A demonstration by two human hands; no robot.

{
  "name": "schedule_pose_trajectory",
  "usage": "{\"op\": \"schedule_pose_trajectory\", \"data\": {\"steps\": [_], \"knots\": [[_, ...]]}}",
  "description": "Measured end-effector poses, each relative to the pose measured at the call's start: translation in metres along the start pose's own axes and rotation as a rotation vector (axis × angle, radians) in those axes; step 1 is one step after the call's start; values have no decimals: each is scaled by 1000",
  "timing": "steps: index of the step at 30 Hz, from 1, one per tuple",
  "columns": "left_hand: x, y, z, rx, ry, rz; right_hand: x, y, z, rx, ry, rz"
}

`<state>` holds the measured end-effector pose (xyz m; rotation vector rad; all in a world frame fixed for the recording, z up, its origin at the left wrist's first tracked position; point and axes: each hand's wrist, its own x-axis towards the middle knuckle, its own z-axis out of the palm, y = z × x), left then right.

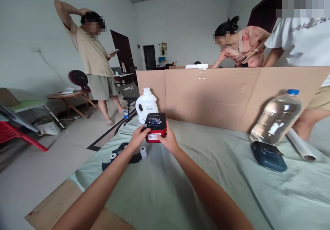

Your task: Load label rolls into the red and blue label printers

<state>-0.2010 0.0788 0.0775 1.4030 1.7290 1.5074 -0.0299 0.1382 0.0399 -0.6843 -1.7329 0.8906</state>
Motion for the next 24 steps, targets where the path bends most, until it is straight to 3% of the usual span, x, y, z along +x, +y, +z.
{"op": "schedule_pose_trajectory", "data": {"steps": [3, 6, 11, 15, 17, 19, 20, 22, 24], "knots": [[25, -25, -12, -67, 17, -138, 19, 28, 36, 84, -1, 39], [39, -42, -11, -213, -40, -284, 27, 52, 52, 130, 28, 50], [48, -54, -8, -393, -156, -369, 28, 75, 57, 130, 71, 97], [46, -42, -15, -204, -179, -351, 22, 75, 51, 84, -33, 129], [32, -26, -12, 45, -63, -202, 16, 73, 42, 70, -85, 125], [3, -6, 5, 301, 42, 78, 4, 71, 22, 36, -129, 118], [-17, 3, 19, 395, 26, 232, -5, 70, 6, -1, -160, 111], [-67, 18, 54, 528, -221, 446, -30, 68, -36, -93, -214, 104], [-119, 25, 89, 589, -580, 591, -64, 64, -93, -198, -214, 120]]}}
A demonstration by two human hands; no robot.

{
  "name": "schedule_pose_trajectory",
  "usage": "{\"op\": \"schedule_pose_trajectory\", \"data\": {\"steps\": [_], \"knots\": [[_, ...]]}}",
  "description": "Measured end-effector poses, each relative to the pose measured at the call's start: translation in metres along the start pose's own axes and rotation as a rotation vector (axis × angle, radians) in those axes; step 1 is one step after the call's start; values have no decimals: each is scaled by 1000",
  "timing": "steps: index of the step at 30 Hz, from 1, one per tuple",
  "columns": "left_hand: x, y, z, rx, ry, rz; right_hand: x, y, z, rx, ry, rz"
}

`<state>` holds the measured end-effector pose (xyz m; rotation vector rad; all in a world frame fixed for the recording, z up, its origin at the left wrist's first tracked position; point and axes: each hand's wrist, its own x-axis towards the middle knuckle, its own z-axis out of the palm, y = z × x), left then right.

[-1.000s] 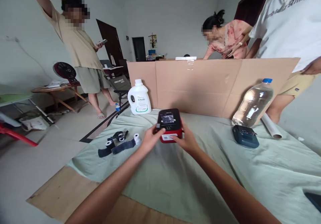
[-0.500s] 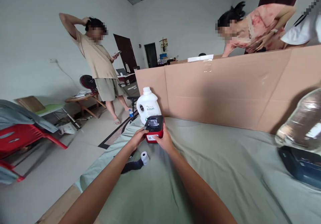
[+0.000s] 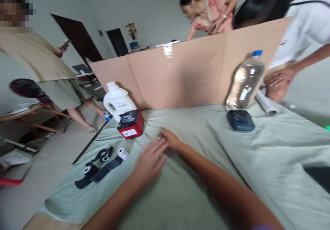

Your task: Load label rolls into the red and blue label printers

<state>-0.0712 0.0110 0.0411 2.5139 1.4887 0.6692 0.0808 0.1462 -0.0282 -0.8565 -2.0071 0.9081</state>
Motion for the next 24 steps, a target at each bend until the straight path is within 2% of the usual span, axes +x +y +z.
{"op": "schedule_pose_trajectory", "data": {"steps": [2, 4, 6, 8, 10, 12, 14, 17, 20, 22, 24], "knots": [[-12, 37, 32, -21, -231, 161, -53, 11, -58, -129, 89, 69], [-22, 58, 53, -47, -381, 247, -107, 19, -120, -319, 206, 168], [-28, 65, 61, -56, -469, 277, -150, 26, -179, -546, 501, 263], [-31, 67, 59, -44, -516, 285, -177, 33, -225, -753, 767, 361], [-35, 70, 54, -27, -540, 300, -185, 40, -255, -857, 854, 564], [-39, 75, 49, -22, -553, 325, -180, 48, -268, -860, 829, 771], [-44, 82, 45, -31, -561, 367, -168, 54, -272, -831, 787, 870], [-50, 93, 42, -53, -573, 451, -154, 56, -271, -831, 765, 845], [-56, 103, 39, -98, -596, 525, -152, 47, -263, -839, 780, 814], [-60, 109, 38, -149, -606, 576, -155, 34, -249, -852, 801, 769], [-64, 113, 39, -198, -606, 623, -158, 14, -227, -861, 795, 662]]}}
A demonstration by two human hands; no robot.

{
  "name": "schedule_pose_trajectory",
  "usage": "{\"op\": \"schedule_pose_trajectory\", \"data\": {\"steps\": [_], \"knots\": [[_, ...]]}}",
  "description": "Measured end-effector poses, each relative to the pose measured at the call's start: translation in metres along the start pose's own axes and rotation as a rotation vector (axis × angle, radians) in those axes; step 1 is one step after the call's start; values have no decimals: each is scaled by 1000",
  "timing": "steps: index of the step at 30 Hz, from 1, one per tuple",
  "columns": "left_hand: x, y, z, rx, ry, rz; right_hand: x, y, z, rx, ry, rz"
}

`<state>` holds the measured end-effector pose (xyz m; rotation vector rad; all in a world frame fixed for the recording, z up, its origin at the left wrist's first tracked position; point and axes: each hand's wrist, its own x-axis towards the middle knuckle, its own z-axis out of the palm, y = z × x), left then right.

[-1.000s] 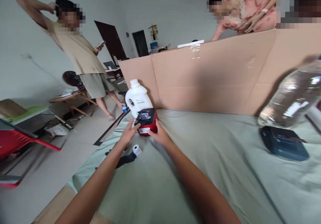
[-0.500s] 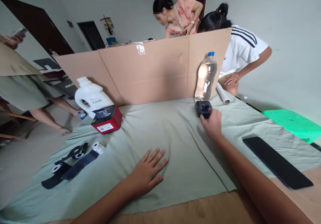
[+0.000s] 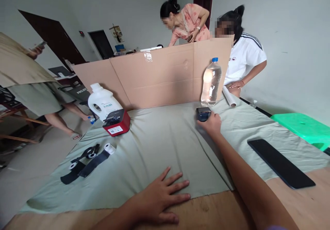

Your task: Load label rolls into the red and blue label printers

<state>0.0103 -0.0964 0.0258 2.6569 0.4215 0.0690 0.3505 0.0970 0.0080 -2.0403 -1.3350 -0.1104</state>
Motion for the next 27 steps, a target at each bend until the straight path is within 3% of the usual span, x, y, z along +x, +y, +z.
{"op": "schedule_pose_trajectory", "data": {"steps": [6, 10, 13, 19, 21, 24, 26, 27], "knots": [[0, 3, 9, -14, 38, 55, -95, -82, -14, 183, -114, -342], [-1, 1, 12, -12, 60, 74, -144, -125, -11, 133, -167, -330], [0, 1, 11, -41, 78, 91, -164, -137, -9, 69, -138, -280], [-5, 1, 3, -114, 179, 158, -182, -133, -8, -15, -123, -302], [-8, -7, -2, -120, 304, 53, -185, -131, -8, -41, -151, -321], [-8, -35, -16, -220, 692, -266, -185, -127, -7, -45, -178, -347], [-4, -62, -31, -410, 907, -516, -184, -123, -5, -24, -171, -372], [-1, -77, -39, -546, 935, -622, -184, -122, -4, -5, -164, -388]]}}
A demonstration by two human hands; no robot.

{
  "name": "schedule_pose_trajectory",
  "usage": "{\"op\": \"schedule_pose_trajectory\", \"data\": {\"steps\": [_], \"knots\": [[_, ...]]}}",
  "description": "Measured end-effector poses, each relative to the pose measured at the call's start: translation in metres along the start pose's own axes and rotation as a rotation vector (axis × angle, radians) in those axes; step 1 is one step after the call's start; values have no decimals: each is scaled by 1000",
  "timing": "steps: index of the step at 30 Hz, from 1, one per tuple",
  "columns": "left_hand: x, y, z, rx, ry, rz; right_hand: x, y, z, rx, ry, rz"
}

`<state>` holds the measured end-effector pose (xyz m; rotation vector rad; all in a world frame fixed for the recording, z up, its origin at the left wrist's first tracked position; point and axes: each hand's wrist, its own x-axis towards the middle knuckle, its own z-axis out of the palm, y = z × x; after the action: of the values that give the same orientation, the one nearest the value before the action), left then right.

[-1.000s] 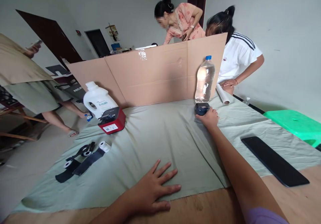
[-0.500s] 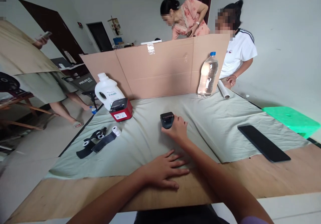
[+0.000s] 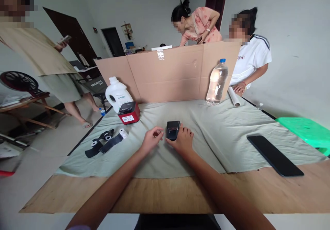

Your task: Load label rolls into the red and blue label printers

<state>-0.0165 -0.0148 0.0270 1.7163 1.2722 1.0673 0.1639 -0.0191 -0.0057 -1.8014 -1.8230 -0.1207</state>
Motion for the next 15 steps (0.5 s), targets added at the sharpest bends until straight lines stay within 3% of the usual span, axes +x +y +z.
{"op": "schedule_pose_trajectory", "data": {"steps": [3, 5, 8, 15], "knots": [[44, -10, -7, -239, -105, -405, 0, 4, 4, 71, 36, -52], [63, -16, -8, -306, -210, -544, -1, 5, 7, 115, 48, -78], [76, -22, -6, -283, -271, -586, 0, 7, 10, 137, 53, -76], [77, -26, -2, -205, -282, -592, 3, 9, 6, 142, -7, -30]]}}
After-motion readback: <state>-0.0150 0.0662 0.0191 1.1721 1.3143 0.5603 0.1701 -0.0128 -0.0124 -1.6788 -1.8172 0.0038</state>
